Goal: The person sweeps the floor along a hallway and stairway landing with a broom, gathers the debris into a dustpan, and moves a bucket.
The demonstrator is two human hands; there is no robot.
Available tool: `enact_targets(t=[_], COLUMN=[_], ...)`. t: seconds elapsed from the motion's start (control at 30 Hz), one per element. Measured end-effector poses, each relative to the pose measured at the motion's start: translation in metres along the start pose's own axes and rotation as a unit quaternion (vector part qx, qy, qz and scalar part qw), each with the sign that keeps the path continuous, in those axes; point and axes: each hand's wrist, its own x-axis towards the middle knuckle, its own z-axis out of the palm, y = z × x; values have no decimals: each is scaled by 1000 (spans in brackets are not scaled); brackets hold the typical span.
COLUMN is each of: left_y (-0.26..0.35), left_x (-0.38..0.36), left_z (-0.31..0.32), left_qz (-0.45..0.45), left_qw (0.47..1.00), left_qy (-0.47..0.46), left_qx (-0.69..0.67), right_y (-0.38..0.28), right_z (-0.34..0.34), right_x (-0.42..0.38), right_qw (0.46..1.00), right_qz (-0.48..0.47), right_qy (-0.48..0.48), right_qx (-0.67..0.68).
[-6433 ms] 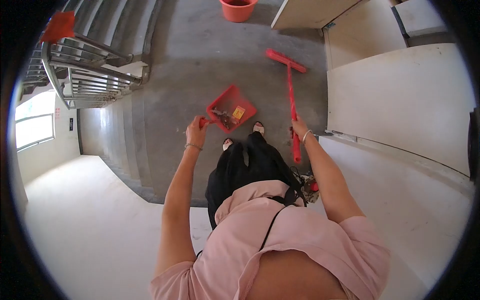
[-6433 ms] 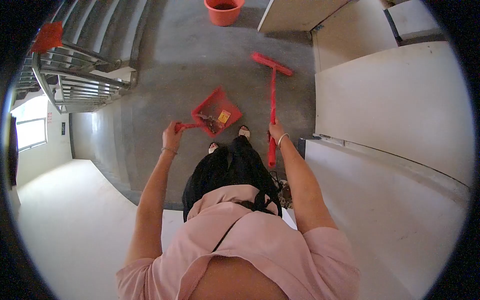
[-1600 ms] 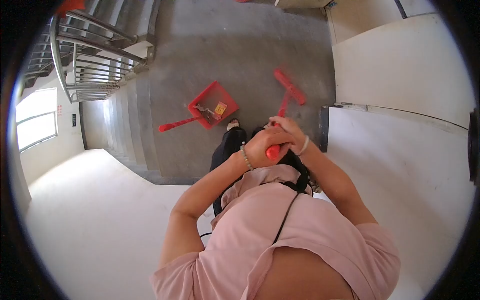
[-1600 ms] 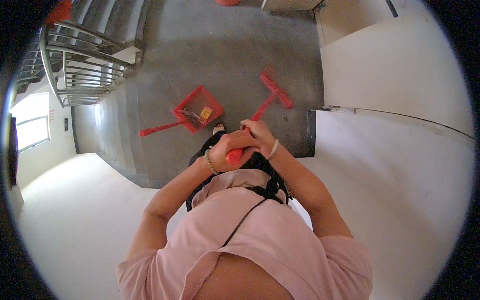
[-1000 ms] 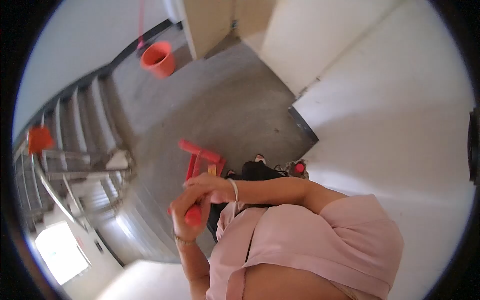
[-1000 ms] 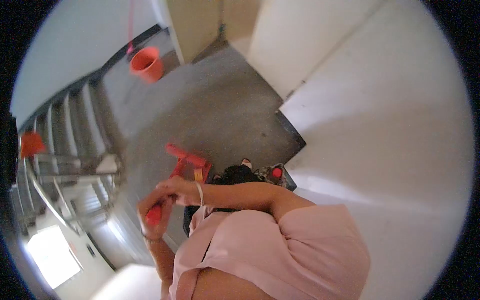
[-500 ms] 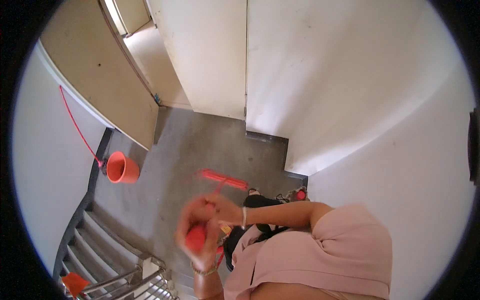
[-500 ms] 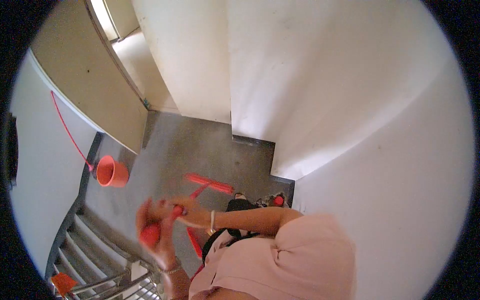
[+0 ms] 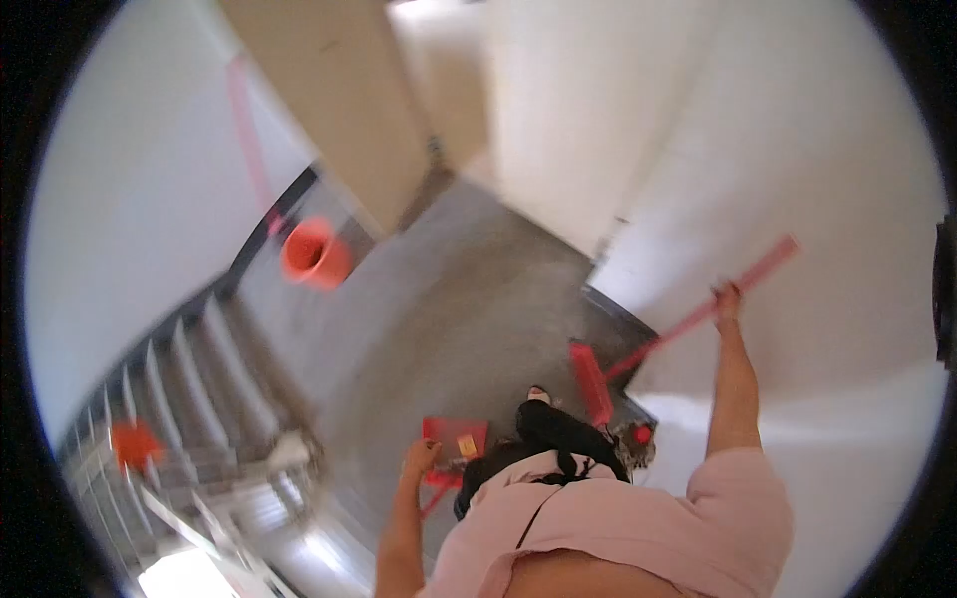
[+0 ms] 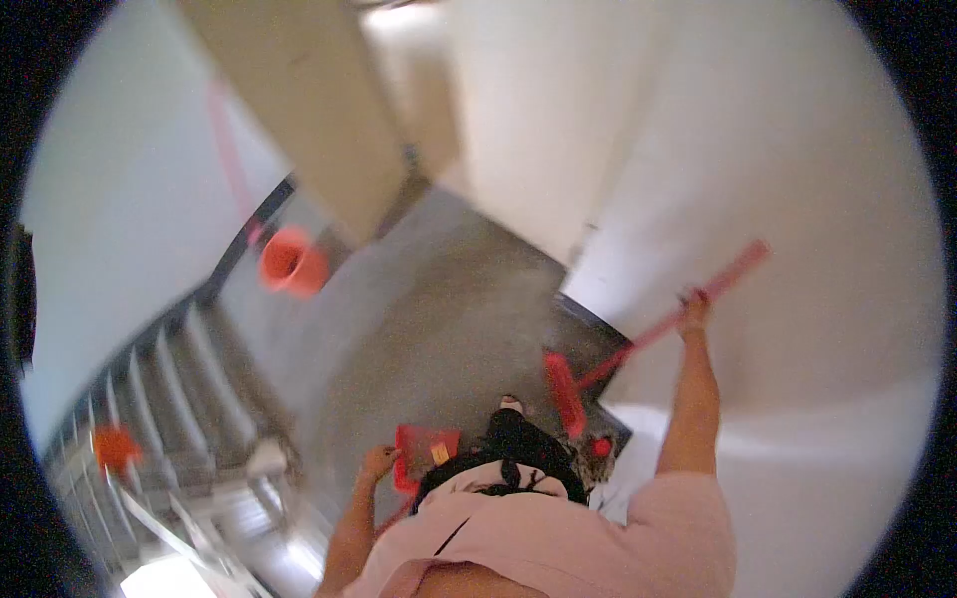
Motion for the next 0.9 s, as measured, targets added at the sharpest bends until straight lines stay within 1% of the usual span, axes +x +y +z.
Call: enact_targets(t=[0.03,0.07,0.13,0.17,0.2,0.23,0.27,0.3,0.33,0.37,0.4,0.43,0.47,0.53,0.57,0.63,0.67,0.7,0.73,0.77,0.8,0.83,0.9], left_y=[-27,-49,-81,-86,-79,-55,-43,-44,-46,-49,-54,-53,-45,-40,-40,-50,-61,-67,-66,-66,-72,-73,-84], left_x=[1,-5,-21,-25,-46,-50,-64,-67,-72,-70,-67,-61,-55,-42,-37,-18,-5,6,20,33,47,59,83], left_z=[11,23,40,42,49,43,48,61,82,96,108,121,119,104,96,98,91,79,65,49,34,20,-16], left_qz=[-74,-137,-241,-284,-323,-365,-400,-397,-396,-395,-391,-396,-401,-396,-386,-360,-341,-337,-332,-326,-294,-305,-323], left_qw=[995,982,949,929,911,891,870,870,868,867,880,873,865,852,847,827,819,827,833,839,823,822,821], left_qy=[-43,-92,-53,-38,-25,-14,-5,14,31,48,42,51,56,51,40,63,78,94,110,126,132,131,131], left_qx=[-48,-97,-195,-234,-254,-271,-289,-292,-297,-300,-265,-281,-298,-340,-365,-428,-455,-441,-428,-418,-468,-463,-452], right_y=[-19,-40,-15,-2,16,37,55,74,65,61,54,59,67,118,142,202,270,247,198,201,204,143,116], right_z=[11,23,-12,-29,-63,-98,-131,-138,-113,-86,-54,-24,3,36,63,132,160,224,305,352,397,463,543], right_x=[0,0,44,67,67,70,70,66,51,36,16,-6,-29,-68,-80,-98,-101,-114,-136,-143,-150,-174,-188], right_qw=[991,965,949,937,955,847,708,650,587,506,416,335,267,117,146,212,336,353,369,627,805,833,819], right_qz=[97,195,264,298,232,131,20,9,34,71,87,85,67,-32,-44,-58,69,5,-59,204,398,386,395], right_qy=[87,169,173,178,72,-13,-14,-25,-51,-107,-184,-268,-359,-531,-576,-658,-618,-603,-581,-515,-341,-334,-379], right_qx=[-31,-45,20,51,-167,-514,-706,-759,-807,-853,-886,-899,-892,-839,-803,-720,-707,-716,-723,-547,-278,-215,-172])
